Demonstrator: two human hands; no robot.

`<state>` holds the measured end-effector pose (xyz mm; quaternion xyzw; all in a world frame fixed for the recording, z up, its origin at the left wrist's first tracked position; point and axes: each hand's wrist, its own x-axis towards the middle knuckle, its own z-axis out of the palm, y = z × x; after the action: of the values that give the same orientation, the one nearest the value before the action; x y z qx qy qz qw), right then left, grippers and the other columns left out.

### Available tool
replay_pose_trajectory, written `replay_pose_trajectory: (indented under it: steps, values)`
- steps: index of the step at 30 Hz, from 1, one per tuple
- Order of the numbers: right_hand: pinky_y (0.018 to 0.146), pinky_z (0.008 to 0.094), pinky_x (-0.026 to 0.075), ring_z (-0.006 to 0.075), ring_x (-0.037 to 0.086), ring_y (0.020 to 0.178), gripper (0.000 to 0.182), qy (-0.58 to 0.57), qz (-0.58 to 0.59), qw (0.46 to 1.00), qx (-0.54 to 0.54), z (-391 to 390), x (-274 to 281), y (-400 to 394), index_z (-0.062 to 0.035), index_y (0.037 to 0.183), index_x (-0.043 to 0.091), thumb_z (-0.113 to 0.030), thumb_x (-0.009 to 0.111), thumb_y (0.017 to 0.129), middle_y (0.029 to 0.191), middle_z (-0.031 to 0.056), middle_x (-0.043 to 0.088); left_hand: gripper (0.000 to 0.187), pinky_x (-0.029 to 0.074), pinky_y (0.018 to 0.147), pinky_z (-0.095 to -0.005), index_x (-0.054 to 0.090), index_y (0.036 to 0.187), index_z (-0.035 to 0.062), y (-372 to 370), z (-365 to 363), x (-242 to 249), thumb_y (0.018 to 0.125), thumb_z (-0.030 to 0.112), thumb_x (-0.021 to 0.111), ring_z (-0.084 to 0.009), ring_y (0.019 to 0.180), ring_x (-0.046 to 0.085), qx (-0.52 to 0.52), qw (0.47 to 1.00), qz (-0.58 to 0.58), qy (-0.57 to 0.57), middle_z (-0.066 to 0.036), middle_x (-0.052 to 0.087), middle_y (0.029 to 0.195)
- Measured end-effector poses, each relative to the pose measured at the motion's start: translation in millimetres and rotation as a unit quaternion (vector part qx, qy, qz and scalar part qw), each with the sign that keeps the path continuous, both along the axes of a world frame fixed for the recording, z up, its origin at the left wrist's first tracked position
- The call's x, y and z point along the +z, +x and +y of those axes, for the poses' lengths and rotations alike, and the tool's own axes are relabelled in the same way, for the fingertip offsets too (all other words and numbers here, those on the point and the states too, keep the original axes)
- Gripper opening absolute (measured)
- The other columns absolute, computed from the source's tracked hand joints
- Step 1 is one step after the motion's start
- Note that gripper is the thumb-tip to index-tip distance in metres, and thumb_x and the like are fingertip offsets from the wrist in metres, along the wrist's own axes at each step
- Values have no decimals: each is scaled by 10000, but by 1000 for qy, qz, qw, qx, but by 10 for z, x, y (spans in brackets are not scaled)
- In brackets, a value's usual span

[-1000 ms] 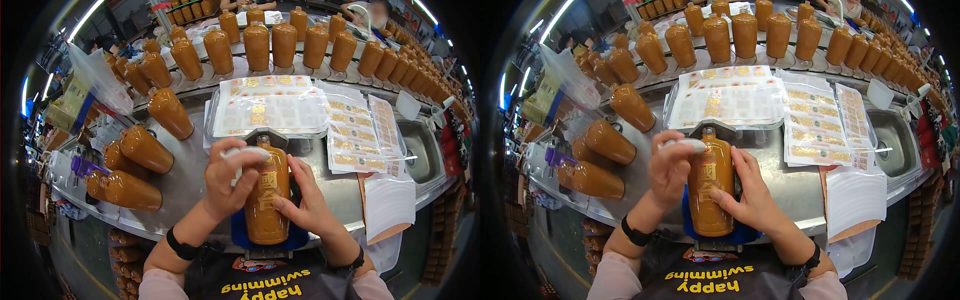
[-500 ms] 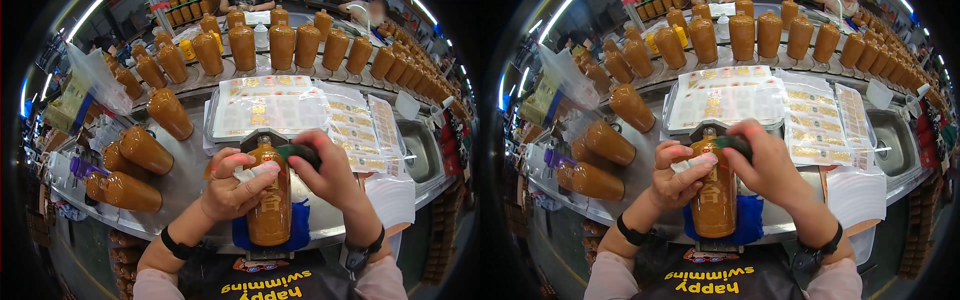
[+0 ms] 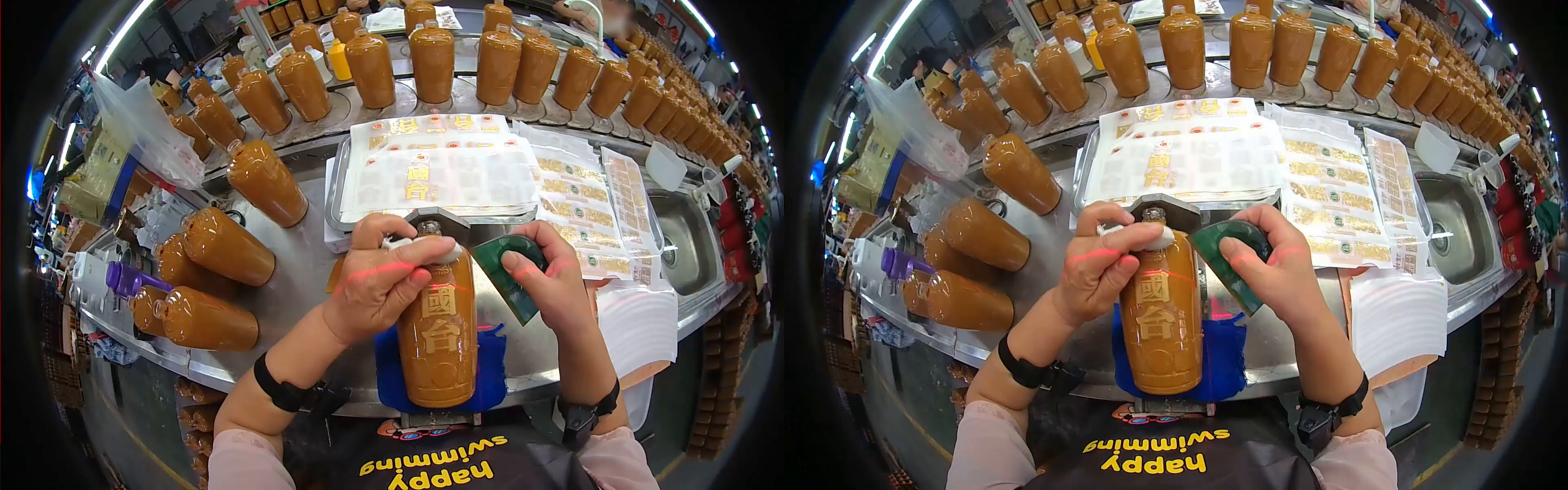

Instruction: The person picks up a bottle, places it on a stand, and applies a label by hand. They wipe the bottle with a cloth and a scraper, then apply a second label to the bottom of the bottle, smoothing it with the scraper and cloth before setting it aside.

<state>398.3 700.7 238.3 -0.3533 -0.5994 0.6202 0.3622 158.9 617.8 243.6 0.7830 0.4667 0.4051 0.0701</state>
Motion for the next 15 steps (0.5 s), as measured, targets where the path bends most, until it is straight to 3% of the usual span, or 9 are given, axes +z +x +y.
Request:
replay_pose_trajectory:
  steps: [3,8,15]
  values:
    - [717,233,494,67,588,809,214,25,20,999,-7,-55,-1,28,-27,1027,611,-123,687,853,891,7,645,330,364,1013,-432,681,1199,193,42,-74,83,873,215,637,-256,1123,491,47,993,79,68,1,696,1026]
    - [724,240,492,77,592,815,233,63,3,998,4,-42,85,21,-22,1031,629,-157,698,854,904,25,663,421,351,1035,-449,632,1265,235,123,-284,168,878,396,594,-208,1132,482,30,971,221,79,48,683,1043]
    - [671,283,490,123,599,747,237,165,-83,977,110,137,324,-263,-10,978,630,-193,697,844,819,90,654,389,414,930,-419,656,1234,175,141,-419,18,897,361,601,-214,1028,478,71,974,181,113,23,673,1084]
